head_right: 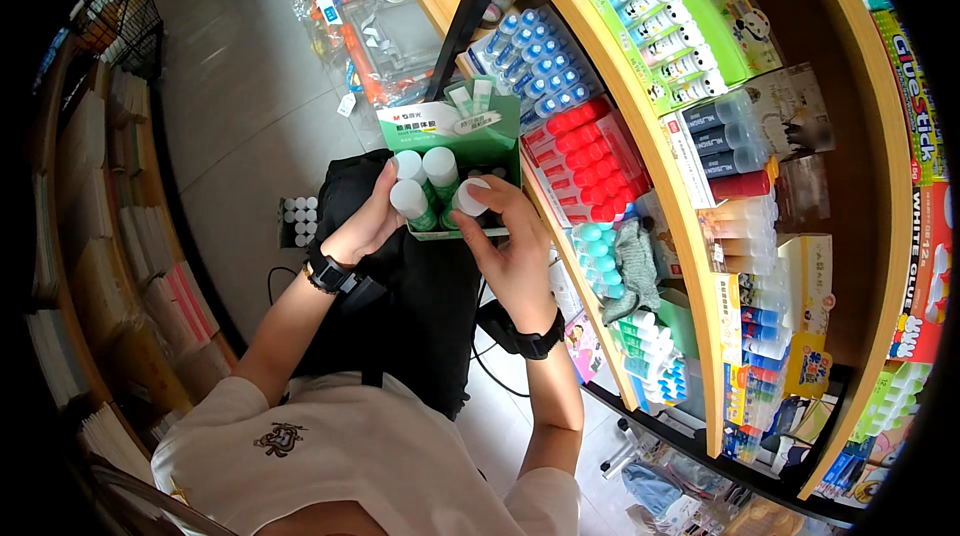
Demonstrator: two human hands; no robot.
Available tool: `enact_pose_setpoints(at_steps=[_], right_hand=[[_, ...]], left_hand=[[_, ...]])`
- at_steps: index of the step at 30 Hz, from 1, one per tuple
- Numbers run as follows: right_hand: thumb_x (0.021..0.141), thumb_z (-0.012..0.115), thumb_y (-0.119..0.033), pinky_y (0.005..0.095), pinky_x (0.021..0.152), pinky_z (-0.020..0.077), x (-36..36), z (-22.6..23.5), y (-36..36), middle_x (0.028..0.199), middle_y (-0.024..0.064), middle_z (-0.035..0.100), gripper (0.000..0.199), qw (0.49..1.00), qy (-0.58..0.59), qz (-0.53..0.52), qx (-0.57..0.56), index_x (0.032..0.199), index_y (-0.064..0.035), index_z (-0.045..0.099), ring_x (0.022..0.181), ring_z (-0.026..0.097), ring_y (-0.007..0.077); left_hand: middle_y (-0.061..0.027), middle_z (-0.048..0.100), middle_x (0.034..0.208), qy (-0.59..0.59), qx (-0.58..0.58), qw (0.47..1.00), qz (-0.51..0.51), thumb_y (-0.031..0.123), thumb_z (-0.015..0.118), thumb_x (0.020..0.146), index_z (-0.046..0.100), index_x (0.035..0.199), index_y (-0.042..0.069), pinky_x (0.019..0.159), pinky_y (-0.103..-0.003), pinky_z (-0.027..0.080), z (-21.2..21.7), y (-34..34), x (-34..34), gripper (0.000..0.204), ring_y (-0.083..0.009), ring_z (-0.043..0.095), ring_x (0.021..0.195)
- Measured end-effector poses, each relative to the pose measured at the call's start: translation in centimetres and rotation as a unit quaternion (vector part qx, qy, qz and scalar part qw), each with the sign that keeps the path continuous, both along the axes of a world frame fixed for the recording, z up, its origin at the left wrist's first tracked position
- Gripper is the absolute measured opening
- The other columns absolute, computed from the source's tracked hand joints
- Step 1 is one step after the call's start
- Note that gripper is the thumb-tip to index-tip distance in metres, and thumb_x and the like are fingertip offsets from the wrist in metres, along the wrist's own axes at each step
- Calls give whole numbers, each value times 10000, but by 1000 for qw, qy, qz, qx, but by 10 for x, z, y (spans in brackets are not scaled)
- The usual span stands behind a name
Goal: The person wipes a black plastic tray with a cloth by hand before placing white bottles into a green box.
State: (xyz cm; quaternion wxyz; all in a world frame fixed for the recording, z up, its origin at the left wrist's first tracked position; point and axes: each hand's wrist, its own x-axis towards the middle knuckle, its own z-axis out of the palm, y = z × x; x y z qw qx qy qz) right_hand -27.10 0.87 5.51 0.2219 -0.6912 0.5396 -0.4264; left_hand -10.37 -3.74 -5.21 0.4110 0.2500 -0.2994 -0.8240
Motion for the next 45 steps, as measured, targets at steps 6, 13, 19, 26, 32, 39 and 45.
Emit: enact_pose_setpoints(at_steps=[6,13,19,26,32,39,45], right_hand=[[747,702,-14,317,747,495,4,-6,-5,1040,152,601,283,999,18,-1,-27,1008,-21,591,883,611,261],[823,615,-9,298,733,498,1,-18,-1,1127,149,536,227,998,-53,-38,14,1049,-17,591,892,597,234],[851,582,-24,285,721,492,6,-22,-5,1100,130,531,182,995,-95,-26,7,1031,-18,605,883,580,204],[849,567,-13,272,728,446,6,-29,-8,1015,99,524,123,994,-99,-37,-10,953,-10,634,831,542,172],[850,529,9,235,732,408,8,-33,-8,962,76,526,144,971,-233,-37,25,967,-18,611,835,518,149],[725,660,31,275,759,424,21,-55,-10,966,107,534,255,980,-169,-87,-62,967,-18,600,861,534,215],[751,646,21,329,771,448,28,-44,-1,980,155,537,242,990,-45,-104,-88,984,-11,589,889,548,285]], left_hand=[[-78,340,1307,-87,-4,996,1,396,361,968,164,1368,127,844,-308,453,9,-1,-1,521,-145,407,1158],[-142,196,1419,-53,-148,987,-12,72,677,789,14,1429,58,967,-303,362,8,7,4,922,-207,297,1269],[-177,156,1436,-184,-223,957,15,126,794,668,-17,1415,-12,1075,-346,214,3,8,-3,1112,-235,177,1332],[-168,202,1413,-141,-196,970,19,94,793,657,-2,1414,-9,1076,-342,213,7,7,-2,1103,-229,211,1319],[-124,262,1388,-194,-206,959,6,-29,746,658,-18,1431,80,1018,-364,329,5,5,0,1092,-222,309,1272],[-149,218,1409,-119,-165,979,9,54,784,656,-16,1420,12,1058,-333,247,11,7,-1,1107,-212,240,1300],[-167,230,1403,-164,-210,964,20,87,795,652,-28,1414,-6,1069,-339,224,6,6,4,1125,-229,235,1307]])
